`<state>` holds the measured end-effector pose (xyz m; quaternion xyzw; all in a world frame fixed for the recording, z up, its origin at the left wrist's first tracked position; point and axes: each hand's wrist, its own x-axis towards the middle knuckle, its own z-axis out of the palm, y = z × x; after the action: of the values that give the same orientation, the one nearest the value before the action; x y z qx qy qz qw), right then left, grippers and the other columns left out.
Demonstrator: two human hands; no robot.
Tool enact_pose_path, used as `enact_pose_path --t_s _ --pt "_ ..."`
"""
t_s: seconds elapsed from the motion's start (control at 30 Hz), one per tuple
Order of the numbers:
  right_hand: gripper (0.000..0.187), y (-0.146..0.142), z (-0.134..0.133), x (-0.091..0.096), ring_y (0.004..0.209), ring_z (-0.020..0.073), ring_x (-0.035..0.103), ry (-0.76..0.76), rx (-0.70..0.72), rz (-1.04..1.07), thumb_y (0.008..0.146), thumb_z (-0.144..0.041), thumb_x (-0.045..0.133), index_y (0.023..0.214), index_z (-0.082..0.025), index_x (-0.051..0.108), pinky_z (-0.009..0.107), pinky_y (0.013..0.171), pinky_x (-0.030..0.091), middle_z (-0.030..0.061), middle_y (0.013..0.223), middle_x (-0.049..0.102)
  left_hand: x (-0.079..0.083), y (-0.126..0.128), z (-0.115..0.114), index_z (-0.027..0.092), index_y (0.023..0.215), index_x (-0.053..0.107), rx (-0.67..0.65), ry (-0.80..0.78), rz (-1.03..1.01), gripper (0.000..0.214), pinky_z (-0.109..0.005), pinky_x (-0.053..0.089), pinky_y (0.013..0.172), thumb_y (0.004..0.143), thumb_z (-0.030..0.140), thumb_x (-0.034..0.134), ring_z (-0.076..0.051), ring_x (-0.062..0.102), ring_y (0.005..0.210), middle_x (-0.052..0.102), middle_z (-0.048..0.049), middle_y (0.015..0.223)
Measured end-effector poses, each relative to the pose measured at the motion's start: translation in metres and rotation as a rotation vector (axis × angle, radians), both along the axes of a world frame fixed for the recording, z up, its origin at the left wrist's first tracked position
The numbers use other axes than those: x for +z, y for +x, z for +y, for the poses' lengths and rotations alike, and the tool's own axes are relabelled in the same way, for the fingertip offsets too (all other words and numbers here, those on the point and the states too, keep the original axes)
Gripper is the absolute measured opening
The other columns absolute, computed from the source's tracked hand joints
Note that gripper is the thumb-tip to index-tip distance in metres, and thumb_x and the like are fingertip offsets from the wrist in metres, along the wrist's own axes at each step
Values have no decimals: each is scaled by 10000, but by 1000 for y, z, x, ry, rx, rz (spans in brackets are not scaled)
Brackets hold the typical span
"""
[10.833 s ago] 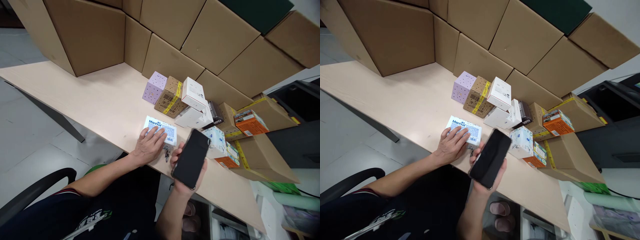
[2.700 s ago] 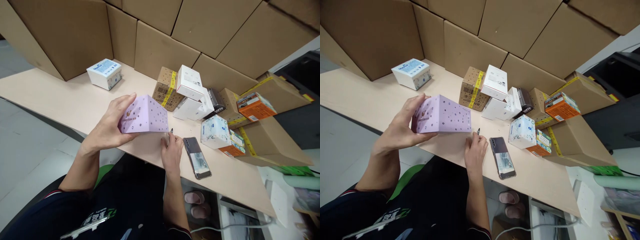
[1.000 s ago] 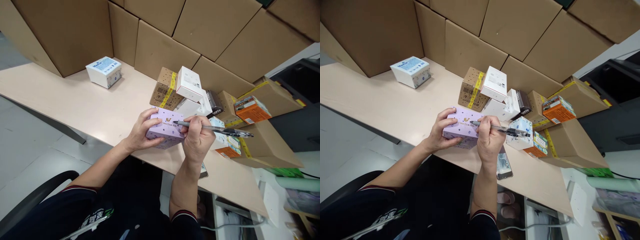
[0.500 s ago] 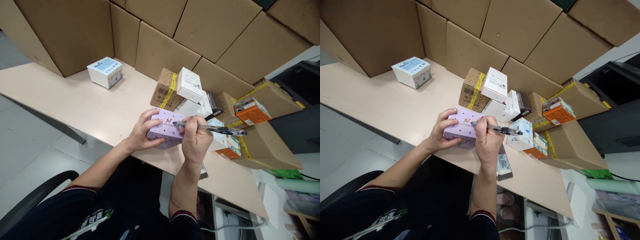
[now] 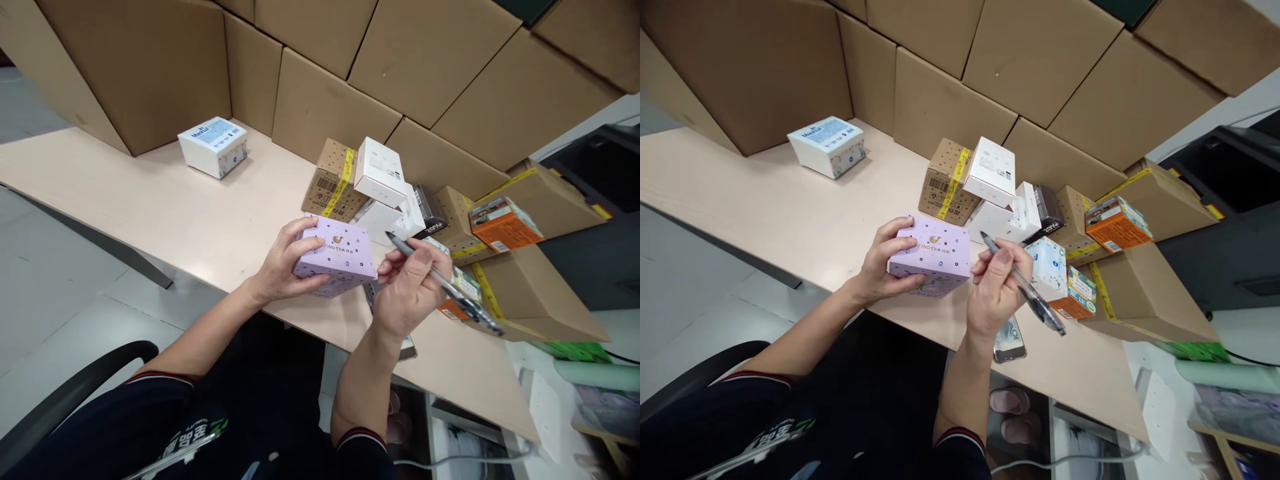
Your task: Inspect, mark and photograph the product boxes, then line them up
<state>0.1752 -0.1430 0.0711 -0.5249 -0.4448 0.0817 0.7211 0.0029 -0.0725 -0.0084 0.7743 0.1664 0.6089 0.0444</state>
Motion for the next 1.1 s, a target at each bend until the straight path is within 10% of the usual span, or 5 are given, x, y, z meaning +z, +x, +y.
enact_pose_path --t_s 0.23,0.47,0.7,0.93,1.1 --pt "328 41 -20 -53 1152 258 637 -440 69 -610 1028 -306 477 1284 -210 658 455 1006 505 123 1259 698 -1 -6 4 296 1454 440 116 -18 -1 678 -579 499 1133 886 444 780 -337 487 1416 451 -152 1508" --pt "427 31 -15 -75 1035 311 538 -884 150 -1058 985 -117 384 1291 -163 679 467 933 437 183 1230 694 -1 -6 4 317 1469 424 101 -34 6 689 -593 485 1147 892 446 778 -338 485 1425 446 -144 1528" --pt "466 37 -22 -76 1068 307 529 -822 147 -1030 1015 -172 360 1392 -187 634 482 961 438 175 1275 682 -2 -6 5 305 1465 429 96 -34 -1 694 -588 487 1148 887 445 788 -339 475 1441 447 -153 1529" --pt "810 85 -81 -92 1389 527 406 -973 -334 -854 879 -631 640 1539 -180 510 717 1033 382 279 1562 472 -2 -7 5 325 1452 426 101 -48 18 671 -592 495 1139 894 469 771 -335 490 1423 454 -142 1512" --pt "832 107 -91 -98 1310 441 553 -1035 -192 -755 897 -687 541 1524 -140 525 605 1075 419 257 1402 635 -2 -6 5 334 1463 416 92 -64 11 674 -600 475 1160 902 474 763 -333 466 1444 438 -133 1529"
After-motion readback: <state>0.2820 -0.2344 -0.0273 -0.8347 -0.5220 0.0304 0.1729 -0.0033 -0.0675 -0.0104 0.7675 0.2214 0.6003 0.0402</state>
